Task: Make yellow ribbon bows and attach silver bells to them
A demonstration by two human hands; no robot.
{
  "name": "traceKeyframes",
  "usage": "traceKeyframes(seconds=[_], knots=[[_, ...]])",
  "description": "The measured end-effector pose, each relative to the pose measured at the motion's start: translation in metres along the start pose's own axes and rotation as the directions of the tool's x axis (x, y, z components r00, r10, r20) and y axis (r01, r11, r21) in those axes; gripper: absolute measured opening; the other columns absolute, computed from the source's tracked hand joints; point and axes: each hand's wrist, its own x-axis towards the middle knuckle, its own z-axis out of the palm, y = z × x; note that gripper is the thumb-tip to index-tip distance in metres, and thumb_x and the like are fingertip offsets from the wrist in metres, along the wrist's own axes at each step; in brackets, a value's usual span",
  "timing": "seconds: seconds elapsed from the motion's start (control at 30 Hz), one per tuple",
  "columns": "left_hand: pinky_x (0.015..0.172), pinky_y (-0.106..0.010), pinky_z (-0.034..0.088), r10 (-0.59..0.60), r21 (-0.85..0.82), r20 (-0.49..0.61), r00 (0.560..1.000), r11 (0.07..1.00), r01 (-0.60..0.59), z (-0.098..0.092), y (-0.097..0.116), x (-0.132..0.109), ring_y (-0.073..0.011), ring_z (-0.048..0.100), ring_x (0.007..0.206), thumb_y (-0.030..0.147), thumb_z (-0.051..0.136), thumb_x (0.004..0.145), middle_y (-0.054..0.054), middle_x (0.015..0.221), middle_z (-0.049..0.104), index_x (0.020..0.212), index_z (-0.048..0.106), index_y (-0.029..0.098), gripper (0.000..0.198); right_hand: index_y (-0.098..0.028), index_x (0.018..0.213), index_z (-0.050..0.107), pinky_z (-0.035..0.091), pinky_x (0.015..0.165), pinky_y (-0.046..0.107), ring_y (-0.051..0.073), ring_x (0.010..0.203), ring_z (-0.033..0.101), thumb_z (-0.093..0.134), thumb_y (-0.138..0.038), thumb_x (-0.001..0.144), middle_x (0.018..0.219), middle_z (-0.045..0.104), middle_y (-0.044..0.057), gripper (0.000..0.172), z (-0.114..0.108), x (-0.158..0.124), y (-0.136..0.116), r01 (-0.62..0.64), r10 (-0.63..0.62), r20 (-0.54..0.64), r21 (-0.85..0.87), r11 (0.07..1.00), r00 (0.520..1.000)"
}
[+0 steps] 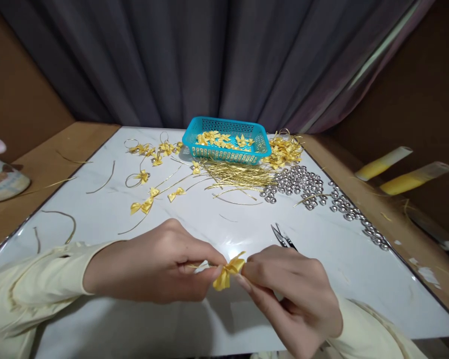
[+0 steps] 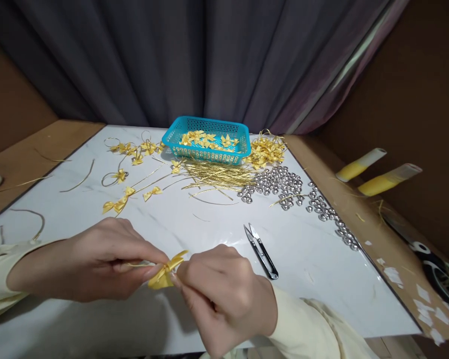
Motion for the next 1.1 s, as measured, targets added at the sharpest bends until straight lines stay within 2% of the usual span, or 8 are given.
traceKeyframes(seconds=[0.17,0.33,0.47,0.57,0.7,0.83,0.93,1.1], knots=[[0.044,-0.013,0.025,-0.048,0.018,0.008,0.999,0.999,0.048,-0.001,0.004,0.001,-0.0078,0.021,0.046,0.011,0.048,0.083,0.008,0.053,0.025,0.085,0.063,0.018,0.016,-0.014,0.073,0.056,0.035,0.042,0.023,0.010,0.041,0.043,0.044,-0.003,0.076,0.050,0.052,0.001,0.017,-0.003,0.000,-0.003,-0.068,0.068,0.053,0.005,0.998,0.996],[0.045,-0.013,0.024,-0.077,0.018,0.011,0.997,0.997,0.077,-0.001,0.005,0.002,-0.0083,0.019,0.048,0.008,0.049,0.081,0.008,0.055,0.023,0.082,0.063,0.018,0.017,-0.014,0.072,0.057,0.037,0.046,0.023,0.011,0.044,0.045,0.043,-0.003,0.080,0.053,0.055,0.003,0.020,-0.004,0.003,-0.011,-0.197,0.198,0.075,-0.028,0.980,0.977],[0.045,-0.013,0.023,-0.094,0.037,-0.006,0.996,0.995,0.094,0.000,0.006,0.002,-0.0089,0.018,0.050,0.007,0.049,0.080,0.007,0.057,0.020,0.081,0.064,0.017,0.018,-0.013,0.070,0.057,0.032,0.044,0.024,0.010,0.042,0.040,0.043,0.000,0.079,0.051,0.052,0.002,0.021,-0.006,0.004,-0.012,-0.197,0.200,0.103,-0.042,0.980,0.974],[0.044,-0.013,0.022,-0.069,0.029,0.018,0.997,0.997,0.068,-0.002,0.005,0.001,-0.0085,0.017,0.048,0.009,0.047,0.082,0.008,0.056,0.018,0.085,0.064,0.015,0.018,-0.012,0.069,0.058,0.030,0.044,0.024,0.009,0.042,0.038,0.045,-0.001,0.079,0.050,0.050,0.002,0.019,-0.007,0.005,-0.011,-0.193,0.199,0.118,-0.054,0.980,0.973],[0.043,-0.014,0.022,-0.041,0.015,0.037,0.998,0.999,0.040,-0.004,0.004,0.001,-0.0081,0.017,0.045,0.007,0.047,0.080,0.009,0.054,0.018,0.099,0.062,0.016,0.026,-0.012,0.070,0.059,0.030,0.043,0.023,0.009,0.041,0.038,0.046,-0.003,0.080,0.049,0.050,0.001,0.019,-0.009,0.008,-0.012,-0.229,0.237,0.131,-0.072,0.971,0.963],[0.043,-0.015,0.021,-0.080,0.031,0.095,0.992,0.996,0.078,-0.005,0.005,0.005,-0.0083,0.018,0.046,0.011,0.043,0.086,0.008,0.055,0.019,0.096,0.064,0.018,0.024,-0.012,0.069,0.060,0.029,0.042,0.021,0.008,0.041,0.036,0.047,-0.005,0.081,0.048,0.049,0.000,0.019,-0.011,0.011,-0.014,-0.276,0.284,0.130,-0.074,0.958,0.950],[0.045,-0.015,0.024,-0.102,0.055,0.089,0.991,0.994,0.097,-0.003,0.005,0.006,-0.0074,0.023,0.046,0.013,0.044,0.087,0.009,0.052,0.028,0.093,0.065,0.018,0.022,-0.013,0.066,0.059,0.028,0.041,0.020,0.007,0.041,0.034,0.046,-0.007,0.082,0.048,0.047,-0.001,0.021,-0.011,0.012,-0.013,-0.337,0.346,0.164,-0.081,0.938,0.924],[0.051,-0.017,0.029,-0.127,0.130,0.050,0.991,0.984,0.119,0.005,-0.001,0.002,-0.0066,0.043,0.049,0.014,0.042,0.089,0.004,0.060,0.057,0.096,0.065,0.018,0.024,-0.014,0.061,0.055,0.026,0.041,0.017,0.005,0.041,0.028,0.045,-0.008,0.082,0.046,0.037,-0.005,0.024,-0.010,0.015,-0.010,-0.380,0.394,0.191,-0.104,0.919,0.899]])
